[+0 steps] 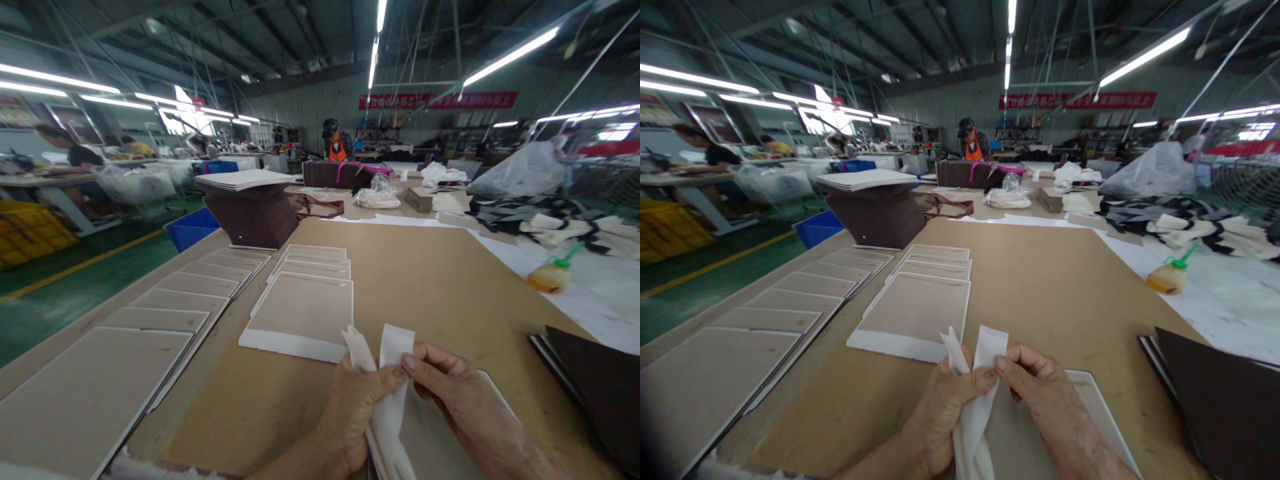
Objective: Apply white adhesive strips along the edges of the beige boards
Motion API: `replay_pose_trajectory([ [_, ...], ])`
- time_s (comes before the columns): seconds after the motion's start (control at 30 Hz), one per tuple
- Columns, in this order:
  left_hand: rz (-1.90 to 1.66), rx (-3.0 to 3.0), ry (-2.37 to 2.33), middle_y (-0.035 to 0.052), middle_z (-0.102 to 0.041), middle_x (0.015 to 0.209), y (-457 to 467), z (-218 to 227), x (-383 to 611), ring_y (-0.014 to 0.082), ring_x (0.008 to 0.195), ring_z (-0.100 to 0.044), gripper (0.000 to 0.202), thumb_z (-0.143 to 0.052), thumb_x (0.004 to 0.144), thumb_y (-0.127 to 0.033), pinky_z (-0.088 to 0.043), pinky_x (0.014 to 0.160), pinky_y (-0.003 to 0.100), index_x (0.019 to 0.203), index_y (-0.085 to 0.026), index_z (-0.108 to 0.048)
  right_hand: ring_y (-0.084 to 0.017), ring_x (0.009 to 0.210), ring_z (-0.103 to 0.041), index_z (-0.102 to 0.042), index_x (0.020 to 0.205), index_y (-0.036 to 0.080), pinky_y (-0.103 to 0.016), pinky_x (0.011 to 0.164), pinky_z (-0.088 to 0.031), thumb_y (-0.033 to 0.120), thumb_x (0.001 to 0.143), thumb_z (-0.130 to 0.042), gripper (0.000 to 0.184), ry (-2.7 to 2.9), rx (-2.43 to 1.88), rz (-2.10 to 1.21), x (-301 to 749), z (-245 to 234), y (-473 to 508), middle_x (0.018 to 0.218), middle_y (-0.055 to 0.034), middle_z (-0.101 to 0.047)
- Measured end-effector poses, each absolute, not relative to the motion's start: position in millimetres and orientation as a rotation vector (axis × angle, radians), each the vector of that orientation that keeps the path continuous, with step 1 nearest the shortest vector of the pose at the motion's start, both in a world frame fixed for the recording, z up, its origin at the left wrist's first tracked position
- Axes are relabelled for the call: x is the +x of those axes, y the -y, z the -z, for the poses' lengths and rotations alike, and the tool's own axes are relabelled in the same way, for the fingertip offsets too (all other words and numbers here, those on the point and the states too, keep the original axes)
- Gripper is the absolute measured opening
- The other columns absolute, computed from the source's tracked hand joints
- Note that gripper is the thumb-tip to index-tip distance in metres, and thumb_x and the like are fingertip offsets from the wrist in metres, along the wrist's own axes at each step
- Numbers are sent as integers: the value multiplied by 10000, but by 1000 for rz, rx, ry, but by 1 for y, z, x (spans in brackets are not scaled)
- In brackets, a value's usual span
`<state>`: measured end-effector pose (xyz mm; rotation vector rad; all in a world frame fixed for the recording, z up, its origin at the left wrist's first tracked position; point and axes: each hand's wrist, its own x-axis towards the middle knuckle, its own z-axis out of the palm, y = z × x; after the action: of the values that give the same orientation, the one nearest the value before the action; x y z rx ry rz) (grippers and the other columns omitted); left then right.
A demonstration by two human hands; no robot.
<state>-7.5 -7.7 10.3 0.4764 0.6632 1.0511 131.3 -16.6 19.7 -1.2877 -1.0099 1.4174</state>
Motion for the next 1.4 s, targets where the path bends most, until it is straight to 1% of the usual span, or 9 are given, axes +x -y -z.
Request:
replay_pose_trajectory([
  [0.17, -993, 523, -668, 123, -716, 777, 9, -2, -8, 217, 664, -663, 390, -827, 626, -259, -513, 665, 329, 950, -83, -700, -157, 634, -463, -628, 680, 201, -293, 636, -380, 526, 693, -759, 351, 927, -1181, -1470, 132, -13, 19, 639, 20, -537],
  [0.4, -1016, 560, -713, 83, -705, 685, 6, 5, -10, 128, 551, -605, 329, -851, 606, -272, -470, 558, 223, 834, -79, -714, -151, 710, -452, -666, 911, 216, -267, 662, -366, 493, 795, -674, 300, 1090, -1210, -1337, 133, -18, 18, 803, 4, -614],
  [0.6, -1077, 515, -684, 114, -721, 741, 5, 3, -9, 199, 619, -654, 336, -849, 570, -224, -521, 623, 298, 827, -72, -697, -139, 680, -424, -633, 773, 210, -246, 618, -357, 460, 746, -734, 270, 1070, -1183, -1331, 134, -30, 18, 761, 18, -580],
  [0.73, -1112, 540, -663, 109, -725, 754, 5, 1, -10, 192, 627, -658, 310, -838, 598, -196, -524, 630, 296, 841, -72, -690, -139, 683, -442, -673, 869, 221, -243, 605, -359, 446, 739, -748, 271, 1088, -1149, -1352, 132, -29, 18, 807, 7, -622],
  [0.97, -1086, 482, -579, 79, -716, 792, 7, 1, -11, 178, 686, -657, 311, -813, 657, -224, -519, 675, 288, 908, -114, -665, -184, 719, -567, -694, 821, 244, -305, 686, -463, 412, 802, -705, 169, 866, -1049, -1458, 127, -18, 19, 778, -7, -666],
  [1.07, -1065, 473, -620, 25, -645, 660, 7, 2, -12, 128, 600, -591, 259, -800, 687, -286, -479, 587, 232, 754, -126, -608, -213, 840, -617, -698, 893, 272, -325, 754, -514, 370, 817, -701, 124, 751, -986, -1378, 141, -32, 16, 904, -18, -695],
  [1.2, -1042, 503, -526, -71, -401, 541, 6, -10, -29, 28, 456, -329, 274, -694, 810, -298, -323, 451, 141, 665, -141, -524, -175, 858, -610, -697, 832, 249, -296, 832, -542, 263, 762, -750, 89, 645, -992, -1086, 182, -64, 15, 910, -12, -641],
  [1.3, -1080, 573, -509, -106, -278, 538, 7, -27, -57, 26, 431, -153, 179, -714, 795, -283, -166, 391, 127, 897, -183, -606, -120, 704, -569, -694, 766, 229, -223, 682, -552, 224, 764, -742, 49, 631, -1048, -933, 220, -88, 22, 811, -12, -567],
  [1.4, -1040, 884, -716, -95, -343, 515, 11, -44, -86, 24, 417, -204, 222, -774, 720, -316, -177, 392, 140, 864, -196, -654, -46, 491, -419, -681, 704, 199, -155, 392, -380, 248, 700, -792, 121, 703, -1175, -987, 249, -100, 31, 717, -14, -538],
])
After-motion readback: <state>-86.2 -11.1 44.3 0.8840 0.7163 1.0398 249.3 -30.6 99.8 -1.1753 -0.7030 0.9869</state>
